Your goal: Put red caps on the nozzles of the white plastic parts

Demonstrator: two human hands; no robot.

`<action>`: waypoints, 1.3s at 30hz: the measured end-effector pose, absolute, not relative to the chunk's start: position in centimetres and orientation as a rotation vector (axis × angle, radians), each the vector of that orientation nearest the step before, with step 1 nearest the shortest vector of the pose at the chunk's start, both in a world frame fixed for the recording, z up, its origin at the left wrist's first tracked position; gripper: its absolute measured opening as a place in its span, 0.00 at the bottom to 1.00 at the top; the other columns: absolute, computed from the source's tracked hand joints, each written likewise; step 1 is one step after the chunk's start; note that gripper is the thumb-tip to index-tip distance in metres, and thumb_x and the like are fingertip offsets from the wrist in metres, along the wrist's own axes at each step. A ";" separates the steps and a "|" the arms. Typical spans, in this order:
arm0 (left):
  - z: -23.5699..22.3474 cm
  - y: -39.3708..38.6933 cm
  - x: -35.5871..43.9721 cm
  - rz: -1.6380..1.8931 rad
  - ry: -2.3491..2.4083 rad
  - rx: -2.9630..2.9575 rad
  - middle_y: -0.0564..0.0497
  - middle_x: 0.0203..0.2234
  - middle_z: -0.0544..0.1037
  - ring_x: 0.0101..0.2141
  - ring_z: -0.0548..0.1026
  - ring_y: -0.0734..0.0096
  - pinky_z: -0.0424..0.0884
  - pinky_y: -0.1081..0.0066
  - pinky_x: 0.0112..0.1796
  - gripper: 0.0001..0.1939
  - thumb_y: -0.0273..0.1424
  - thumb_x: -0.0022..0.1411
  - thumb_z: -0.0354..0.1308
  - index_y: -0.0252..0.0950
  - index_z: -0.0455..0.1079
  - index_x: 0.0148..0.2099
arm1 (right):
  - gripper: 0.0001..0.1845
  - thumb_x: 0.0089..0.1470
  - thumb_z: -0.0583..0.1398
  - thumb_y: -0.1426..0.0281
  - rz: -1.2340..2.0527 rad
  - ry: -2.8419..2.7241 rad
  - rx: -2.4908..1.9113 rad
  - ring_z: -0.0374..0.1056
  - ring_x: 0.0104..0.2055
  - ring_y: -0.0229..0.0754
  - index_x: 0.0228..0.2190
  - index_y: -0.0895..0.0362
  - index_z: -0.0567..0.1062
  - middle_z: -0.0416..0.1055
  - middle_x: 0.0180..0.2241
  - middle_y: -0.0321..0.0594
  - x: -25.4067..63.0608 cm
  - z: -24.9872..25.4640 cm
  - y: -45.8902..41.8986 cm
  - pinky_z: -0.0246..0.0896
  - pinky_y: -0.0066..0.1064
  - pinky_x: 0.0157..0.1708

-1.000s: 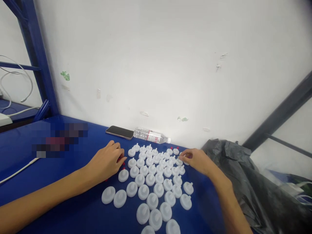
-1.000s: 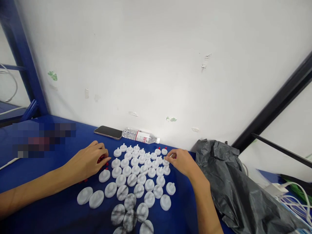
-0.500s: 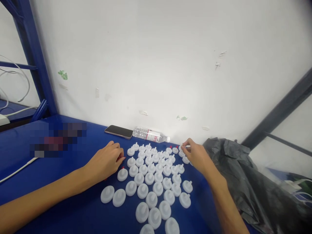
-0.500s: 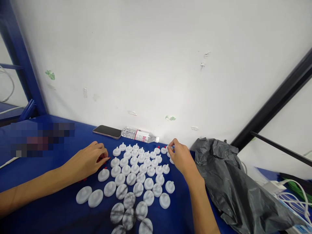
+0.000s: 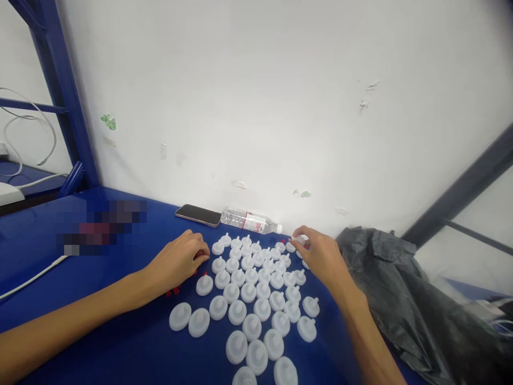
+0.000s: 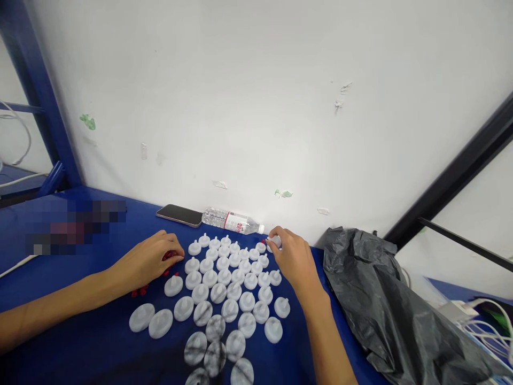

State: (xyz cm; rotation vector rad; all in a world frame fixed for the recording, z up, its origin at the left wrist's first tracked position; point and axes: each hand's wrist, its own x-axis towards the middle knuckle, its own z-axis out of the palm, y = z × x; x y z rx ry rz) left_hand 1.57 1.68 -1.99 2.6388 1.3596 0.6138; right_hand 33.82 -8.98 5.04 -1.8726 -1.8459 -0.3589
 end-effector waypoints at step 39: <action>1.3 -3.2 3.1 1.329 0.860 2.296 0.61 0.25 0.86 0.18 0.74 0.77 0.69 0.76 0.19 0.13 0.50 0.57 0.58 0.51 0.79 0.37 | 0.15 0.61 0.58 0.64 -0.185 -2.184 -1.248 0.71 0.42 0.43 0.49 0.52 0.68 0.73 0.43 0.41 22.9 4.0 -10.5 0.70 0.36 0.40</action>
